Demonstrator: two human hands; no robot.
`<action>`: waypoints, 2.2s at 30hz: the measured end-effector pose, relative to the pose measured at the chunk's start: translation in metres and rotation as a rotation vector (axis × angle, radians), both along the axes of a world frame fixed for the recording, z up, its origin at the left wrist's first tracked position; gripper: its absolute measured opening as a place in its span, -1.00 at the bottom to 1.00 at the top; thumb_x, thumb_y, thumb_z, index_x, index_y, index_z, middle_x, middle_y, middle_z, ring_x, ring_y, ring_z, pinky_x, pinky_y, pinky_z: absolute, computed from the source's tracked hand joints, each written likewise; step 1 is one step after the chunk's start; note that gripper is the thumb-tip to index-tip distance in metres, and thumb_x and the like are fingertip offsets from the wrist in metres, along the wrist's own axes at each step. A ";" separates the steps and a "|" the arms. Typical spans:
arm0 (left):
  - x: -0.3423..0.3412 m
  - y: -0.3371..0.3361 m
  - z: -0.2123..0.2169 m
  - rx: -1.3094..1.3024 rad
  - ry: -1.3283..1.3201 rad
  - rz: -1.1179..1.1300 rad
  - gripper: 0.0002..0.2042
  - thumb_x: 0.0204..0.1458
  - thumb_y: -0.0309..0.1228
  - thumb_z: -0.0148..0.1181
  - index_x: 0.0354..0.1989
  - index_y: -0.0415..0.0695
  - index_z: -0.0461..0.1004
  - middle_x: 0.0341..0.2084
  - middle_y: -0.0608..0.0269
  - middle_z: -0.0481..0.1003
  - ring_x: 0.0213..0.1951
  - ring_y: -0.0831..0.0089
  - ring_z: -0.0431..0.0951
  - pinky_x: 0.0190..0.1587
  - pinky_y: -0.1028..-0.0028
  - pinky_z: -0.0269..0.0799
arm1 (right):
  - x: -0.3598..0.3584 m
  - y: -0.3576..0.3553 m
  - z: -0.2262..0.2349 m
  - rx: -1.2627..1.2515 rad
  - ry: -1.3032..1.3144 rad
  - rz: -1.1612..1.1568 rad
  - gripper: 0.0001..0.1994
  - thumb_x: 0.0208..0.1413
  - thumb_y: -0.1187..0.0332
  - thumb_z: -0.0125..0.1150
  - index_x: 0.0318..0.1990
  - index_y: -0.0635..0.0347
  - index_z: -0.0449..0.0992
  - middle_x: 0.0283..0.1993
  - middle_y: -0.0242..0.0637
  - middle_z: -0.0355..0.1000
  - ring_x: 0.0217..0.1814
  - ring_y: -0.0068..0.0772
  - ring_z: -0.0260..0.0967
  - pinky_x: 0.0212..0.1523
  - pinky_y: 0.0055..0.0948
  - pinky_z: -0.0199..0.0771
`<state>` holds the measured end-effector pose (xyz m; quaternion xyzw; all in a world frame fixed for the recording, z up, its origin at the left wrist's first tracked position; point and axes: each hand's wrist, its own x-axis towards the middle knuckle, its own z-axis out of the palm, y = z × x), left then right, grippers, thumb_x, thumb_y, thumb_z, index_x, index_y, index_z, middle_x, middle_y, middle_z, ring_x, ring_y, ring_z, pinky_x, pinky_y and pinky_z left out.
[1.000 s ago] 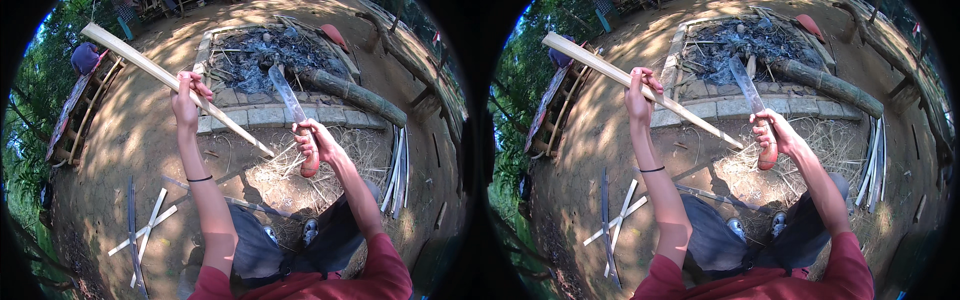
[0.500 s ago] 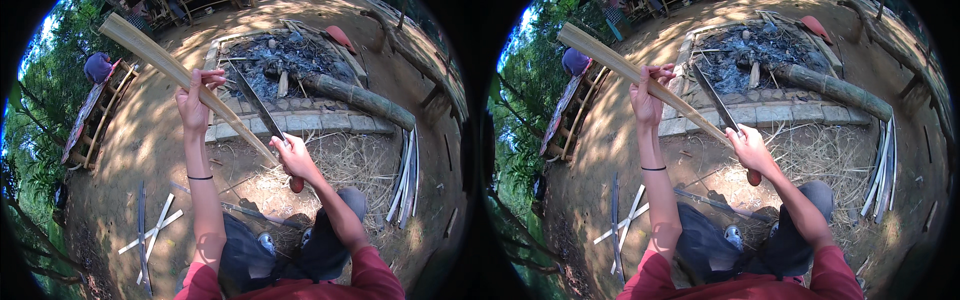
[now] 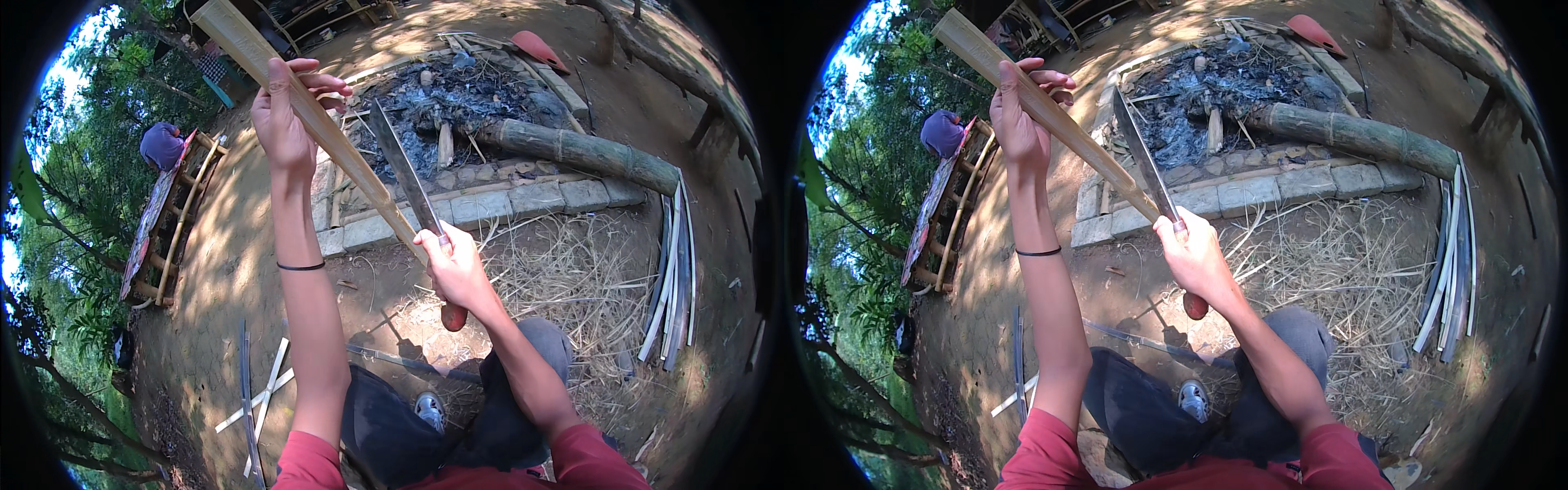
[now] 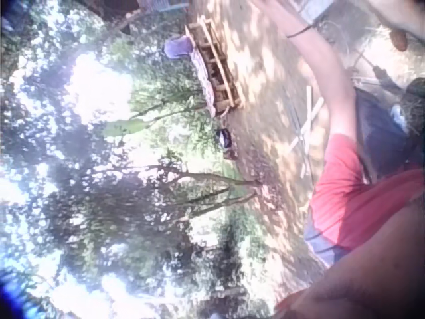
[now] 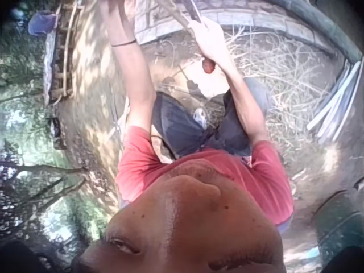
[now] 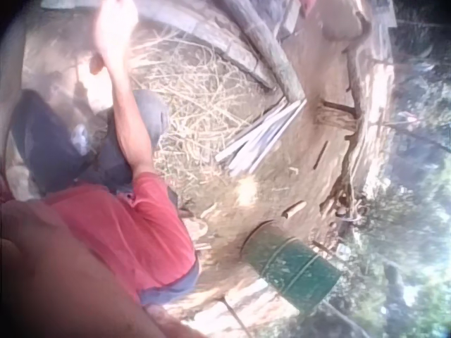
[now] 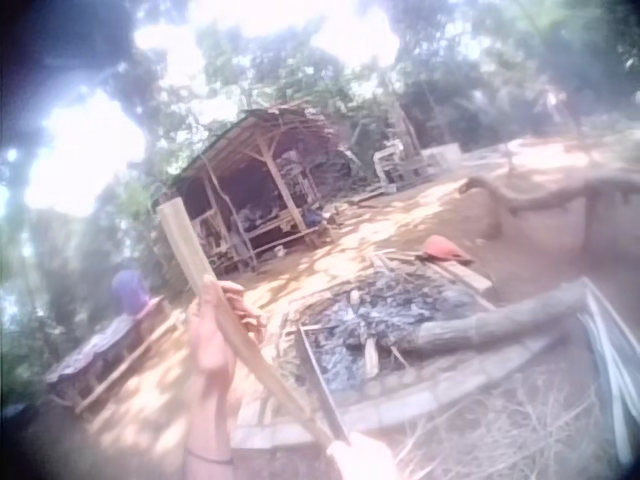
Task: The person shaves and thins out pieces of bamboo using a large blade by hand while sitting near an outdoor fire pit.
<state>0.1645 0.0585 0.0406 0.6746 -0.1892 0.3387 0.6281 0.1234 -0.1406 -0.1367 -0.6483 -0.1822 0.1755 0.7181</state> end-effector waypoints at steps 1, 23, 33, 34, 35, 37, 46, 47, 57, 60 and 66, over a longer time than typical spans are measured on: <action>0.006 -0.007 0.002 0.007 0.012 -0.014 -0.50 0.28 0.01 -0.08 -0.13 -0.30 0.42 -0.46 0.01 0.56 -0.36 0.25 0.61 -0.40 0.40 0.49 | 0.004 -0.004 -0.001 0.020 0.014 -0.007 -0.77 0.23 0.31 0.03 -0.32 0.32 0.48 -0.65 -0.42 0.26 -0.58 -0.65 0.15 -0.52 -0.48 0.20; 0.037 -0.042 -0.006 0.113 0.017 0.169 -0.49 0.35 -0.01 -0.23 -0.29 -0.27 0.41 -0.75 0.18 0.36 -0.72 0.51 0.35 -0.67 0.57 0.25 | 0.032 -0.021 -0.019 0.179 0.189 0.040 -0.77 0.28 0.32 -0.11 -0.03 0.23 0.37 -0.68 -0.42 0.26 -0.73 -0.60 0.19 -0.72 -0.48 0.24; -0.011 -0.037 -0.013 0.058 -0.214 0.399 -0.43 0.33 0.02 -0.19 -0.38 -0.33 0.43 -0.82 0.25 0.32 -0.82 0.61 0.28 -0.77 0.63 0.10 | 0.016 -0.034 -0.003 -0.125 -0.069 -0.181 -0.36 0.28 0.41 -0.07 0.48 -0.02 -0.09 -0.57 -0.43 0.25 -0.61 -0.66 0.08 -0.55 -0.53 0.24; -0.015 -0.031 -0.012 0.057 -0.229 0.384 -0.44 0.33 0.01 -0.19 -0.38 -0.32 0.43 -0.82 0.27 0.31 -0.81 0.61 0.28 -0.77 0.63 0.09 | 0.013 -0.031 0.004 -0.116 -0.133 -0.190 -0.35 0.28 0.42 -0.07 0.49 -0.04 -0.11 -0.54 -0.41 0.25 -0.58 -0.66 0.02 -0.52 -0.54 0.23; -0.019 -0.027 -0.011 0.056 -0.243 0.371 -0.44 0.33 0.01 -0.19 -0.38 -0.32 0.43 -0.82 0.28 0.30 -0.81 0.62 0.28 -0.77 0.63 0.09 | 0.014 -0.026 0.003 -0.097 -0.146 -0.198 -0.37 0.28 0.44 -0.08 0.48 -0.02 -0.06 -0.50 -0.39 0.26 -0.55 -0.67 0.04 -0.50 -0.55 0.24; -0.017 -0.022 -0.014 -0.004 -0.244 0.347 -0.47 0.33 -0.01 -0.19 -0.40 -0.29 0.41 -0.83 0.31 0.26 -0.81 0.63 0.28 -0.78 0.64 0.08 | 0.012 -0.025 0.008 -0.027 -0.173 -0.209 -0.38 0.26 0.49 -0.10 0.47 0.00 -0.03 -0.40 -0.37 0.31 -0.53 -0.69 0.05 -0.48 -0.57 0.24; -0.032 0.014 -0.029 -0.069 -0.211 0.195 -0.51 0.30 -0.07 -0.03 -0.50 -0.26 0.46 -0.87 0.36 0.29 -0.84 0.66 0.27 -0.81 0.64 0.04 | -0.034 0.030 0.078 -0.131 -0.357 -0.062 -0.36 0.22 0.56 -0.15 0.47 0.00 0.01 -0.49 -0.33 0.31 -0.59 -0.67 0.11 -0.53 -0.54 0.24; -0.034 0.016 -0.029 -0.091 -0.222 0.178 -0.52 0.29 -0.08 -0.01 -0.51 -0.27 0.47 -0.87 0.35 0.29 -0.84 0.66 0.27 -0.81 0.64 0.04 | -0.038 0.036 0.081 -0.137 -0.364 -0.067 -0.36 0.20 0.54 -0.13 0.46 -0.01 0.01 -0.54 -0.25 0.31 -0.61 -0.62 0.12 -0.52 -0.49 0.26; -0.039 0.016 -0.023 -0.008 -0.354 0.242 -0.47 0.30 -0.05 -0.04 -0.56 -0.28 0.41 -0.89 0.34 0.20 -0.86 0.65 0.19 -0.79 0.62 0.00 | -0.064 0.058 0.072 -0.096 -0.311 0.002 -0.34 0.16 0.54 -0.11 0.46 0.00 0.01 -0.50 -0.09 0.41 -0.66 -0.56 0.16 -0.52 -0.40 0.30; -0.032 0.011 -0.030 -0.048 -0.385 0.195 -0.48 0.28 -0.06 0.01 -0.62 -0.24 0.32 -0.86 0.36 0.17 -0.85 0.66 0.15 -0.77 0.60 -0.05 | -0.061 0.057 0.063 -0.147 -0.295 -0.011 -0.34 0.16 0.55 -0.12 0.45 0.01 0.01 -0.44 -0.02 0.47 -0.66 -0.48 0.26 -0.48 -0.37 0.35; -0.032 0.004 -0.027 -0.029 -0.403 0.212 -0.49 0.29 -0.09 0.00 -0.64 -0.19 0.21 -0.80 0.37 0.12 -0.83 0.67 0.05 -0.74 0.61 -0.06 | -0.046 0.056 0.014 -0.119 -0.259 -0.023 -0.36 0.19 0.53 -0.15 0.46 0.02 -0.01 -0.16 0.14 0.52 -0.61 -0.36 0.39 -0.36 -0.33 0.44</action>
